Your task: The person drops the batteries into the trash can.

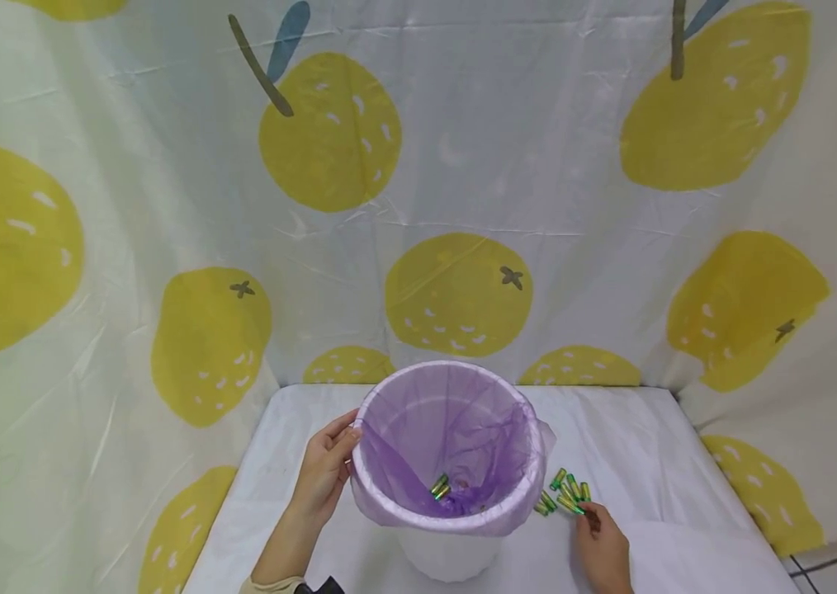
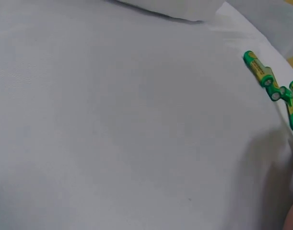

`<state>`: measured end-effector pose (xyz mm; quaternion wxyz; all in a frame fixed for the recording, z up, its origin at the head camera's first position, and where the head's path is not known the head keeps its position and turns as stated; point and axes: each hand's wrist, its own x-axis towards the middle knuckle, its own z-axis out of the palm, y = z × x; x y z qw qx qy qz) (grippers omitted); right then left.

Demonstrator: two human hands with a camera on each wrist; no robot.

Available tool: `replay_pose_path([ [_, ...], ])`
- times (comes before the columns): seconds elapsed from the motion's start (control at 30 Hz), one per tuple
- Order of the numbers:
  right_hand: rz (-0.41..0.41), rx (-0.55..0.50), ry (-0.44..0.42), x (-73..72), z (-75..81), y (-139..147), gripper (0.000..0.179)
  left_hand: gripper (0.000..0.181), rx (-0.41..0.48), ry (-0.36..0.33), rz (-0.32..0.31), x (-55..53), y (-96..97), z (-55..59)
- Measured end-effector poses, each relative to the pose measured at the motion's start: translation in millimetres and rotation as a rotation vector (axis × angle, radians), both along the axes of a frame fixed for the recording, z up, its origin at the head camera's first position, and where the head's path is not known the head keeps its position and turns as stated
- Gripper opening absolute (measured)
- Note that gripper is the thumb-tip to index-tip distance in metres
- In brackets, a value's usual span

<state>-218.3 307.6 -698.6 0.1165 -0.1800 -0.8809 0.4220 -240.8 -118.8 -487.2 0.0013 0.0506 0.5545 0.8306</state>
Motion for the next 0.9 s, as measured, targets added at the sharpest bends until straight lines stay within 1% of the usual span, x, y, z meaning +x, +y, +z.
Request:
replay_pose_path([
  [0.17,0.022,-0.032,-0.040,2.4,8.7,7,0.028,0.050,-0.011,-0.012,0.005,2.0,-1.5,-1.5],
  [0.37,0.034,-0.049,-0.031,4.2,11.6,11,0.026,0.052,-0.020,-0.009,-0.001,2.9,-1.5,-1.3],
  [0.6,-0.033,-0.139,-0.018,5.6,20.1,15,0.025,0.052,-0.004,0.004,-0.009,0.5,-0.1,-2.1],
  [0.67,-0.037,-0.155,-0.018,5.6,23.1,16,0.025,0.052,-0.001,0.010,-0.008,0.5,0.1,-1.5],
  [0.9,-0.033,-0.114,-0.018,2.3,32.7,20,0.024,0.052,0.004,0.012,-0.009,0.5,0.1,0.4],
])
